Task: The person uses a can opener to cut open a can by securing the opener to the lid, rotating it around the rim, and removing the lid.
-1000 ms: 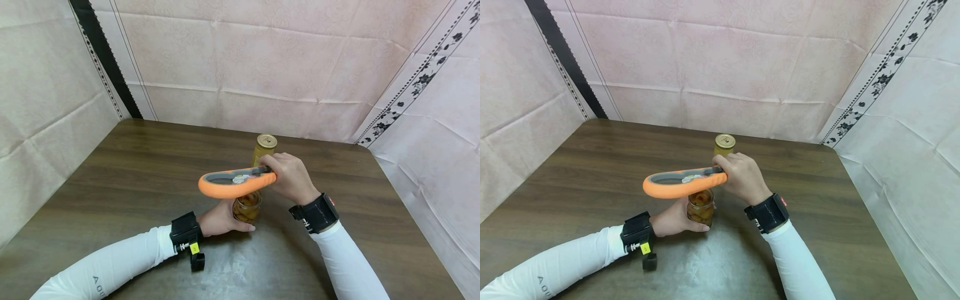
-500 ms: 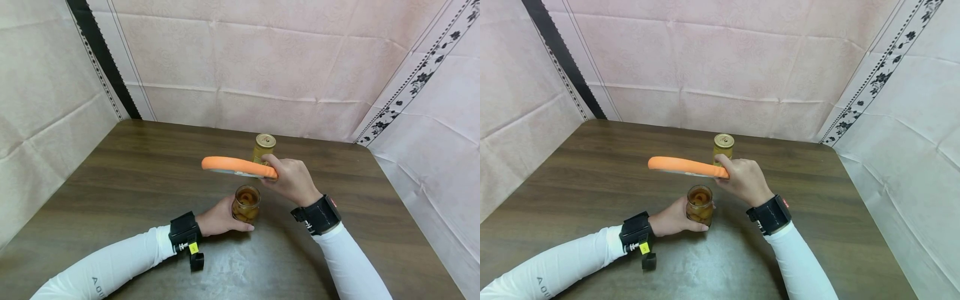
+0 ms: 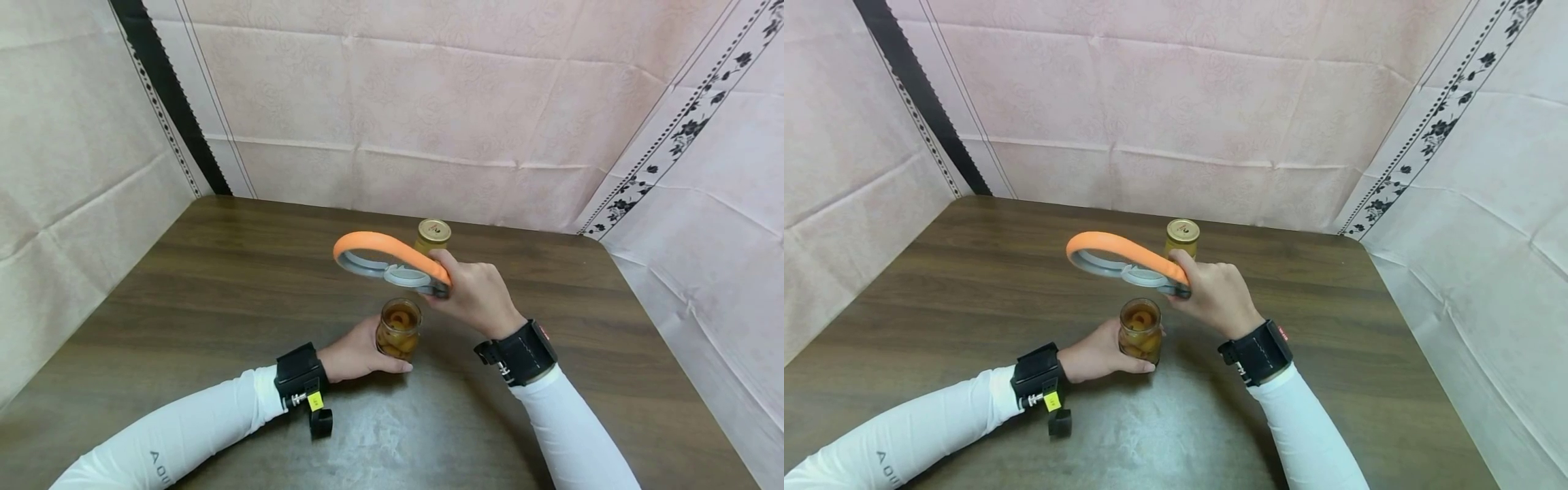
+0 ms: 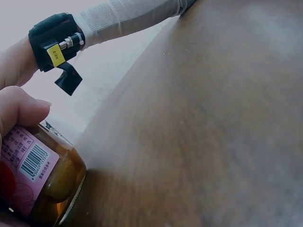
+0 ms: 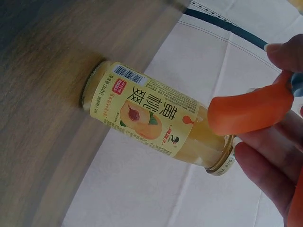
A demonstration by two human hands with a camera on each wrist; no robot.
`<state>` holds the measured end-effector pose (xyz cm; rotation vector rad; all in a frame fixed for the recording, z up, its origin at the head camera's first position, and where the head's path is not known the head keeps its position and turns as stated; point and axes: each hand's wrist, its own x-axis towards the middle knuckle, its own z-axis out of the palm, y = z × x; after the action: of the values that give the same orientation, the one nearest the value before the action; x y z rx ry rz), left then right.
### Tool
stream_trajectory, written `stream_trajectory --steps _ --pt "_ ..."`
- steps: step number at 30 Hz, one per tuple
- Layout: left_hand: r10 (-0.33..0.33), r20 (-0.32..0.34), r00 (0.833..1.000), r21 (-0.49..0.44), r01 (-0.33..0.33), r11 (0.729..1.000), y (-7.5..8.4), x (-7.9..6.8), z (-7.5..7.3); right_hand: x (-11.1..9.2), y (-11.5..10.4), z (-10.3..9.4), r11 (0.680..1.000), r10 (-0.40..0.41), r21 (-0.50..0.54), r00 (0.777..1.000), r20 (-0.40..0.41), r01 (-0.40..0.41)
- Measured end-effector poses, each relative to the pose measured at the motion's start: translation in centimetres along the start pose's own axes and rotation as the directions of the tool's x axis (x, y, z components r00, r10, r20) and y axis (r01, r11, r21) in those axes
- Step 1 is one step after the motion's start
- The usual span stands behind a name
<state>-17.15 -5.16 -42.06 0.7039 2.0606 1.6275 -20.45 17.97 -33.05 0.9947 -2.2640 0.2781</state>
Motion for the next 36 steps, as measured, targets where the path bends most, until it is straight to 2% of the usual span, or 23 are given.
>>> stream_trajectory --steps 7,19,29,36 --pt "0.009 -0.002 1.000 0.033 -0.009 0.999 0.1 0.0 -0.1 -0.4 0.2 0.0 0.999 0.018 -0.027 1.000 0.001 -0.018" --pt "0.021 -0.007 1.000 0.014 -0.021 1.000 0.0 0.0 -0.3 -0.8 0.4 0.2 1.000 0.021 -0.013 0.999 -0.045 -0.022" --pt "0.051 -0.029 0.998 0.015 -0.050 0.999 0.0 0.2 -0.7 -0.9 0.2 0.3 0.994 0.109 0.022 0.994 -0.007 -0.109" --pt "0.034 -0.035 0.999 -0.002 -0.034 0.999 -0.2 0.3 -1.1 -1.0 0.1 0.3 0.978 0.185 0.084 0.981 0.051 -0.189"
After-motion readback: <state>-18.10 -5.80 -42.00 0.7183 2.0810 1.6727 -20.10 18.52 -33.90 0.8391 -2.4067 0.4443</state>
